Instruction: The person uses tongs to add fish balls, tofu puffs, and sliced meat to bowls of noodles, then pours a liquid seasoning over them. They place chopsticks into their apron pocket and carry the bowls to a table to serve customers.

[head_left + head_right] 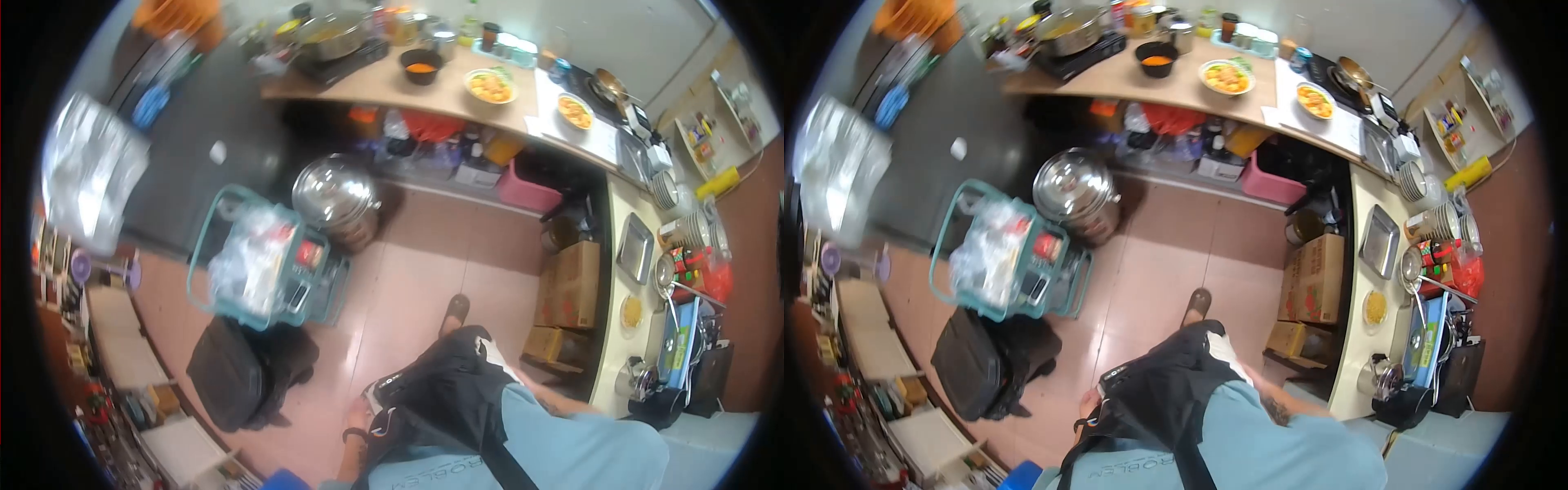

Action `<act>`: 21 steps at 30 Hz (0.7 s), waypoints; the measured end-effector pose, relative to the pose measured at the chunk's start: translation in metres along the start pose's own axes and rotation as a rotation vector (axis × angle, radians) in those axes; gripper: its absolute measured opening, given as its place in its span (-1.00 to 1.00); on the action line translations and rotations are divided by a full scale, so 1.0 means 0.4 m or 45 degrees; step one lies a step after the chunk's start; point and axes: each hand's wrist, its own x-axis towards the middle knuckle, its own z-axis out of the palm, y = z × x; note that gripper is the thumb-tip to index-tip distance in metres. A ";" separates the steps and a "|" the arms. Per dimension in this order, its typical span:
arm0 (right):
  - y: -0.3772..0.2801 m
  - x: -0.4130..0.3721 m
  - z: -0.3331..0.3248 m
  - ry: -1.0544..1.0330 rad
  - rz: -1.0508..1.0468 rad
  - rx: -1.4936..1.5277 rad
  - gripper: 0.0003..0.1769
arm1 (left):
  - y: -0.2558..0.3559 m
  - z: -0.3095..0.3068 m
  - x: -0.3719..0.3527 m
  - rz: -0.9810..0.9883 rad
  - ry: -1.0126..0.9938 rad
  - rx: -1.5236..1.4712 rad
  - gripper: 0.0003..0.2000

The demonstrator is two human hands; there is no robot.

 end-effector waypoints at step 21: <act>-1.844 0.182 -0.186 0.845 -1.502 -0.712 -0.15 | 0.897 0.973 0.689 0.210 -0.275 0.813 -0.58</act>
